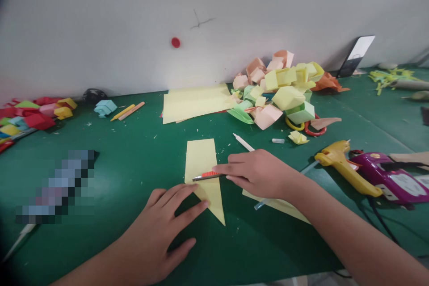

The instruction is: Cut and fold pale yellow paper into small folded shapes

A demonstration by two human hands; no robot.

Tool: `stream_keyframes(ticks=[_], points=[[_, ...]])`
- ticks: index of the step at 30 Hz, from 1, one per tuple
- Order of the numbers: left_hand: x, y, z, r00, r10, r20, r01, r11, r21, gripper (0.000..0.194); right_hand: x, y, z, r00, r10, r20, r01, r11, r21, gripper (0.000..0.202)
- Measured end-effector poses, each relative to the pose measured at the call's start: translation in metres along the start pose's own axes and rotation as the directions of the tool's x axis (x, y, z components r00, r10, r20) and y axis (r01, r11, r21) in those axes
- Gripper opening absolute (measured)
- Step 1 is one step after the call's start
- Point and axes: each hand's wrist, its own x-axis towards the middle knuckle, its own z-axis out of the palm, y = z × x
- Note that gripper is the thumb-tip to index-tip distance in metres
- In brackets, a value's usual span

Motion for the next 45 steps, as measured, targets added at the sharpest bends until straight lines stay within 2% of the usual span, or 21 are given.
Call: stream_keyframes(ticks=[14,45], points=[[-0.0007,0.0005,-0.0010,1.000,0.001,0.007,-0.001,1.000,0.003,0.058,-0.0022,0.0022,-0.0018,0.999,-0.021,-0.026,0.020,1.000,-0.015,0.038],[0.0004,-0.0003,-0.0019,1.000,-0.005,0.006,0.005,1.000,-0.009,0.058,-0.0048,0.0075,-0.0062,1.000,-0.028,-0.003,0.028,0.999,0.044,0.041]])
